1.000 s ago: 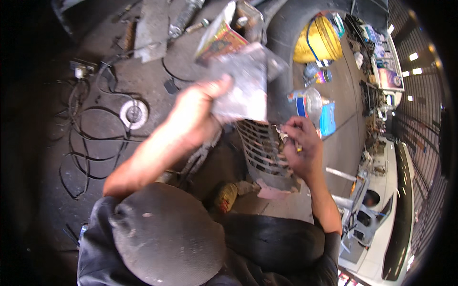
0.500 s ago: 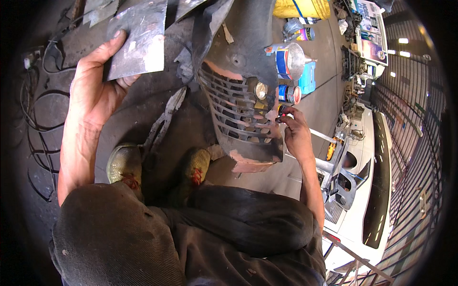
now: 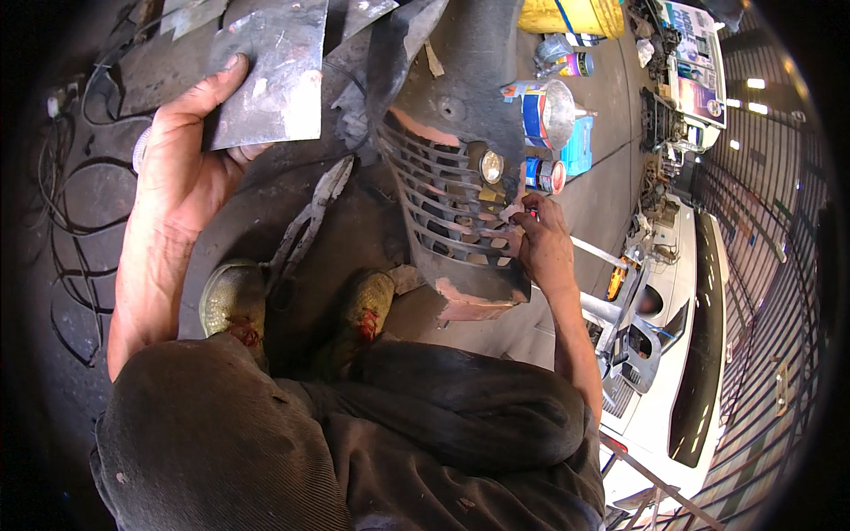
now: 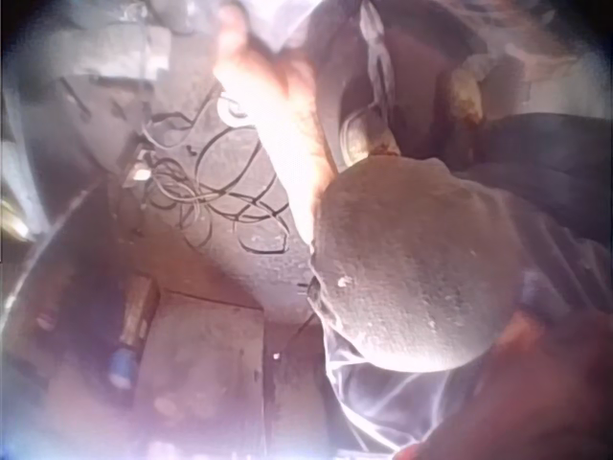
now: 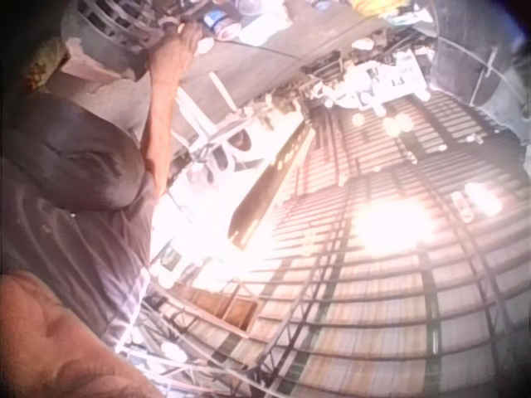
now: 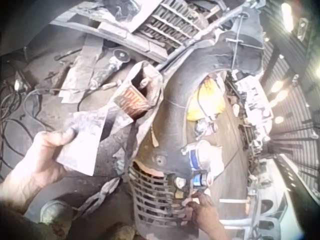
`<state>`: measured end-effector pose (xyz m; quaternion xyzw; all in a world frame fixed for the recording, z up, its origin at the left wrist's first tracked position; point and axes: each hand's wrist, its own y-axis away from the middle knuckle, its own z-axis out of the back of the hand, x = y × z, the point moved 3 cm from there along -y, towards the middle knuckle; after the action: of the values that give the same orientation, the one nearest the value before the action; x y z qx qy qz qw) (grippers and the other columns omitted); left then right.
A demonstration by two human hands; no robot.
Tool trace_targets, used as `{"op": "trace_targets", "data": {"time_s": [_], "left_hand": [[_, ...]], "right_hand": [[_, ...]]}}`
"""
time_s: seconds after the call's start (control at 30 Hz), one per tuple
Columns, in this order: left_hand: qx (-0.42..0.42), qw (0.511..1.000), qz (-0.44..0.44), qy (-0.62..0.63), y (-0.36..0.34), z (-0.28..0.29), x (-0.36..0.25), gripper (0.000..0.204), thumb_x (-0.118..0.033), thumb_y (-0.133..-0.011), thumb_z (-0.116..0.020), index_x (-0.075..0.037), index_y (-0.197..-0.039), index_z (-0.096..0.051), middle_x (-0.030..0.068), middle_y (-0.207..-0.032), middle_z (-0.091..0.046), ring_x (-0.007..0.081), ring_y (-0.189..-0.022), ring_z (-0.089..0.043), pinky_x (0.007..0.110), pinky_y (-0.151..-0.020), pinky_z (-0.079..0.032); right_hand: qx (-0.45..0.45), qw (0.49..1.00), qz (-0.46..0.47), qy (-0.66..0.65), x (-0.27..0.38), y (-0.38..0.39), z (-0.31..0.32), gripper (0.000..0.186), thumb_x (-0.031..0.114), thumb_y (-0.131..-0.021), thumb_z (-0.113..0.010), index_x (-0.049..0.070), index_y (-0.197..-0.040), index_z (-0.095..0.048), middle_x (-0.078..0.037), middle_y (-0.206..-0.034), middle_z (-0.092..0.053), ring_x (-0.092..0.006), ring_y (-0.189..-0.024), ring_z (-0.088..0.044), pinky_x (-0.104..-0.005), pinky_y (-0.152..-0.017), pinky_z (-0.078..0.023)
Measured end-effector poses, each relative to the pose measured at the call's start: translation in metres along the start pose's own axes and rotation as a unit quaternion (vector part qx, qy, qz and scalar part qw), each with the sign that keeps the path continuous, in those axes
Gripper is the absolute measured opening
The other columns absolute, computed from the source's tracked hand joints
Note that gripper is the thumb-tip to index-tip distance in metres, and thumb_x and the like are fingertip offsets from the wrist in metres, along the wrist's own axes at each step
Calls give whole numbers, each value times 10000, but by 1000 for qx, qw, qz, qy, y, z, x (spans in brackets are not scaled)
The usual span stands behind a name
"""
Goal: The person applies pink body filler to a car grille using a metal spreader. They repeatedly scoop filler from a container and spread it into the grille's slots and surface, smoothing the material with the tool.
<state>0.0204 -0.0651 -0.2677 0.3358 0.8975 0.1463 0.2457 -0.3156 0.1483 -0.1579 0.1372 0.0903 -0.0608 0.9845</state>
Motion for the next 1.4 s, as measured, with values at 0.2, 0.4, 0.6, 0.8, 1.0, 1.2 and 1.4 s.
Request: {"op": "trace_targets", "data": {"time_s": [0.2,0.4,0.6,0.8,1.0,1.2,1.4], "left_hand": [[0,1000,14,-22,2,0,5,268,-142,-945,-553,44,-1138,-562,163,-1099,-654,208,-957,-688,300,-792,-612],[16,1000,20,-7,0,-1,5,290,-134,-948,-543,64,-1159,-543,184,-1112,-646,234,-984,-680,324,-819,-606],[-3,1000,18,-21,2,-4,7,325,-138,-946,-545,87,-1180,-518,212,-1127,-635,257,-986,-679,337,-830,-603],[-5,1000,23,-19,3,-8,11,350,-144,-944,-549,99,-1192,-504,224,-1137,-630,259,-990,-677,331,-825,-602],[5,999,31,-9,2,-5,12,381,-156,-945,-550,107,-1213,-483,244,-1154,-618,275,-1025,-662,362,-880,-575],[9,998,54,3,-1,1,13,416,-153,-932,-571,104,-1242,-467,224,-1161,-622,271,-1034,-657,361,-915,-544],[-4,999,32,9,-3,14,-3,468,-147,-910,-604,97,-1279,-450,243,-1192,-604,282,-1058,-643,353,-941,-524]], "right_hand": [[28,999,25,20,3,3,5,276,106,-729,-716,110,-1005,-731,-82,-1189,-568,-281,-1109,-534,-377,-896,-471],[55,997,40,32,0,5,7,305,139,-764,-707,149,-1068,-718,-83,-1318,-526,-284,-1181,-509,-382,-925,-466],[61,989,67,114,6,3,17,365,97,-794,-671,183,-1148,-694,-84,-1360,-508,-296,-1198,-507,-365,-953,-453],[68,996,-7,-48,-12,12,11,520,-31,-755,-624,182,-1230,-636,-85,-1384,-478,-315,-1216,-492,-381,-969,-452],[79,994,-10,-68,-10,16,10,587,-109,-738,-557,139,-1267,-604,-100,-1380,-481,-314,-1206,-506,-371,-987,-449],[-55,979,-96,-173,-48,4,7,513,-91,-786,-533,51,-1277,-573,-168,-1296,-552,-329,-1156,-562,-358,-986,-445],[-77,960,-204,-176,-135,-76,5,389,33,-852,-529,18,-1235,-598,-178,-1127,-659,-312,-1044,-635,-337,-910,-480]]}}
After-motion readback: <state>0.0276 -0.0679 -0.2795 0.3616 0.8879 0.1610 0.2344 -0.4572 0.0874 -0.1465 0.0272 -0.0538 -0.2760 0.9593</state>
